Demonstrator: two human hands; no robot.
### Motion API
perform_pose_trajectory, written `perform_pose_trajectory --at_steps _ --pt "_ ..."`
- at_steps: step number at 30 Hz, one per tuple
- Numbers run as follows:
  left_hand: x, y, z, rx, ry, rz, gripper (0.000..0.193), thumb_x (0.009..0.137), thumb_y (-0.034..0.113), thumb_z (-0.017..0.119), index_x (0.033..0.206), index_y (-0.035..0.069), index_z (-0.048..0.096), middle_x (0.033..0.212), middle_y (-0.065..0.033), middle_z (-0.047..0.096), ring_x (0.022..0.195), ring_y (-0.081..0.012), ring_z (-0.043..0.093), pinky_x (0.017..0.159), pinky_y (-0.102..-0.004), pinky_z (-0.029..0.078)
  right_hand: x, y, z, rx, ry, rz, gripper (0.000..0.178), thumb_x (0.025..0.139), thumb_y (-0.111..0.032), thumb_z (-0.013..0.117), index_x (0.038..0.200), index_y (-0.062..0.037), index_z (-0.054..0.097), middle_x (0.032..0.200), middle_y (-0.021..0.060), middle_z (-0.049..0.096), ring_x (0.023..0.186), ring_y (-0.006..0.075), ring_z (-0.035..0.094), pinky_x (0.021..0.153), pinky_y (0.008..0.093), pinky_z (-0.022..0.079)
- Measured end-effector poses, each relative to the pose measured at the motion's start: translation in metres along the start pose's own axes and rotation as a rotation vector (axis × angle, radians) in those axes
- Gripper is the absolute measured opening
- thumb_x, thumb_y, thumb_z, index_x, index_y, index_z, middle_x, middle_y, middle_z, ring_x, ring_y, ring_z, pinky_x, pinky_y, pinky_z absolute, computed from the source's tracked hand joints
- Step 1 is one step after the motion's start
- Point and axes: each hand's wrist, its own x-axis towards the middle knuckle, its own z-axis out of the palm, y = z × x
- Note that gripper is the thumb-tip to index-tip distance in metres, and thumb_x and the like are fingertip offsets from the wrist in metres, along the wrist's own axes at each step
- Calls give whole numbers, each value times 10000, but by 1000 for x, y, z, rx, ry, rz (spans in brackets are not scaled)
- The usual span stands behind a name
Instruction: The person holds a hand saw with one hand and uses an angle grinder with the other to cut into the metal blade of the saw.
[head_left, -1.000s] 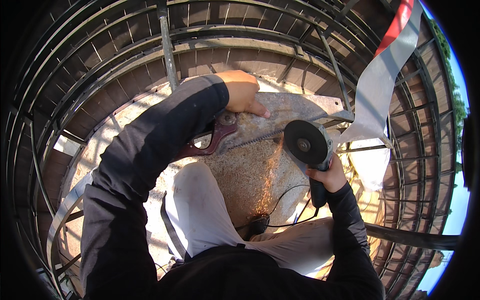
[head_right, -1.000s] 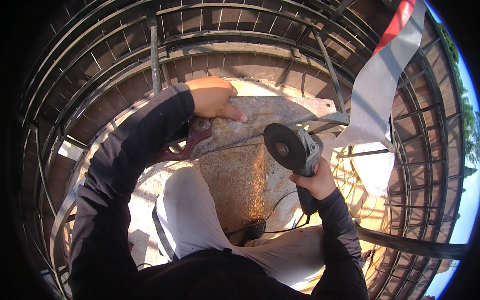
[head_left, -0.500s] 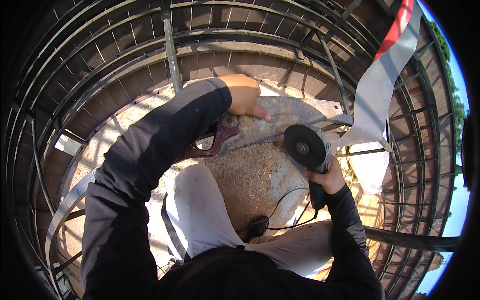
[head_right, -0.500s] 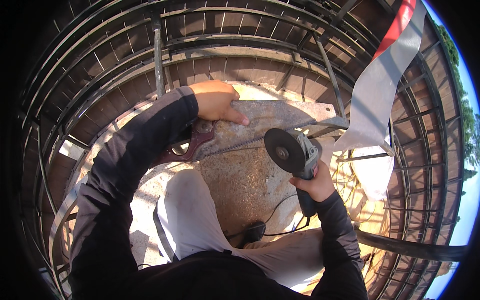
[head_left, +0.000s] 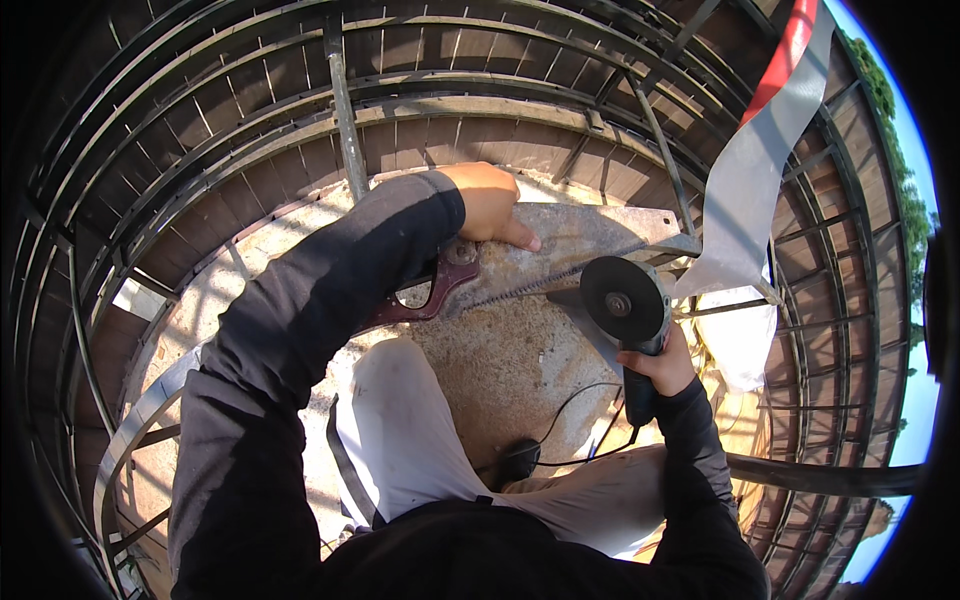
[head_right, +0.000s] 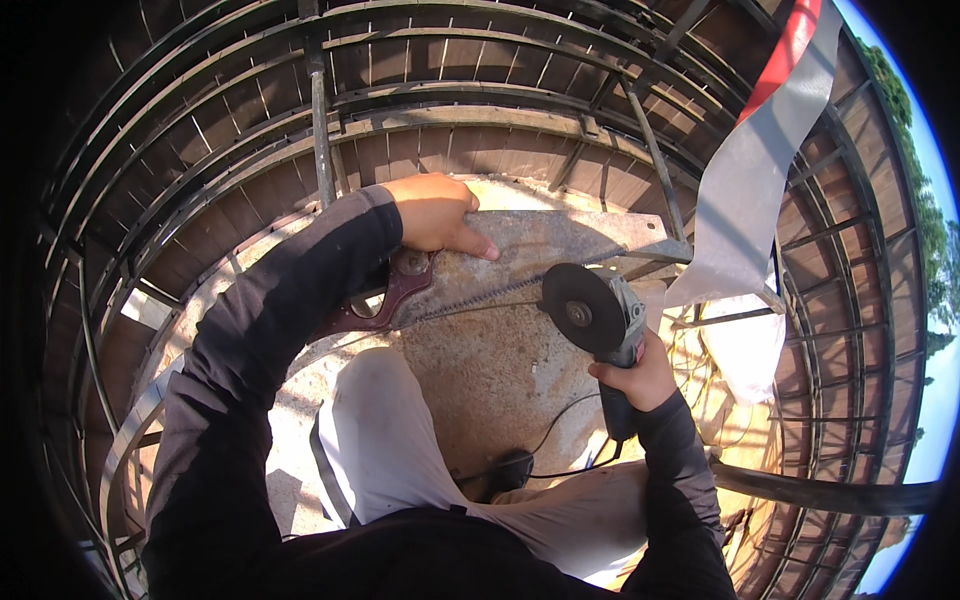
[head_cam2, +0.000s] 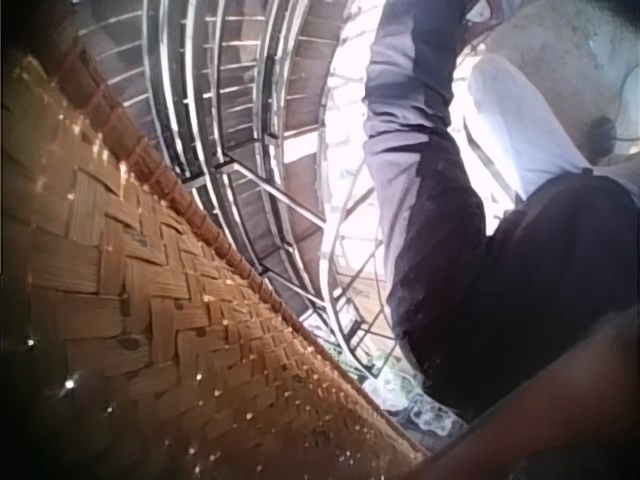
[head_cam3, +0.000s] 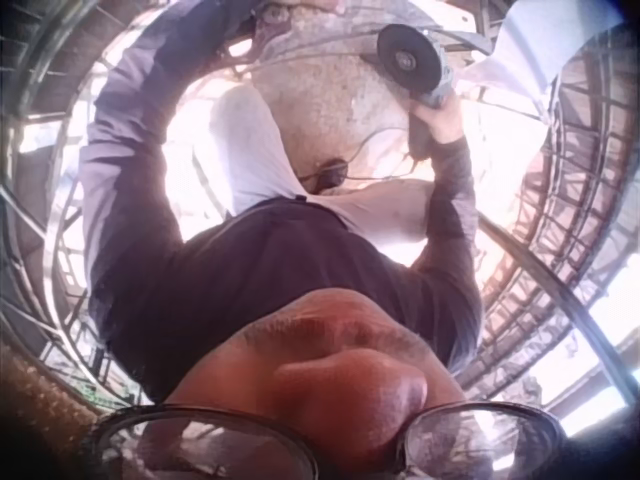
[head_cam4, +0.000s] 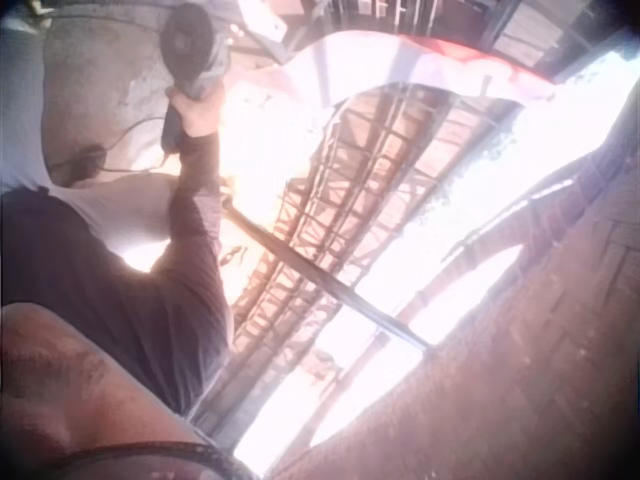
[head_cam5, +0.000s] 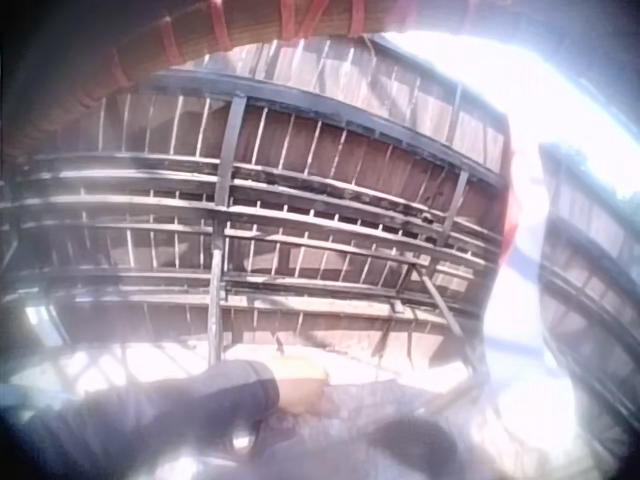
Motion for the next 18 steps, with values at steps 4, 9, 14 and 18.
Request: perform_pose_trajectory --at_steps 4,9,14,18 --pt "1 0 0 21 -4 -8 810 845 676 680 1124 -84 697 990 -294 704 982 -424 691 885 -459 536 -6 -3 -4 19 74 -6 296 702 -47 802 967 -24 673 877 40 699 791 136 652 744 304 529" --pt "-1 1 -2 28 0 -6 809 841 671 687 1144 -79 694 983 -295 707 970 -422 696 880 -456 539 -6 -4 -2 -15 41 6 411 706 -26 808 1079 -19 635 922 39 689 826 139 643 781 311 528" --pt "0 2 -2 37 -10 -8 815 834 681 691 1156 -67 695 984 -290 709 967 -421 700 878 -457 541 -1 -4 2 0 -8 26 471 698 -51 847 1110 -8 624 962 36 691 882 141 635 845 313 518" --pt "-1 1 -2 38 -1 1 818 832 696 685 1148 -58 700 980 -281 710 963 -420 701 874 -464 542 4 -3 2 -58 -36 30 498 697 -49 850 1136 -1 621 998 41 695 904 146 635 869 317 514"
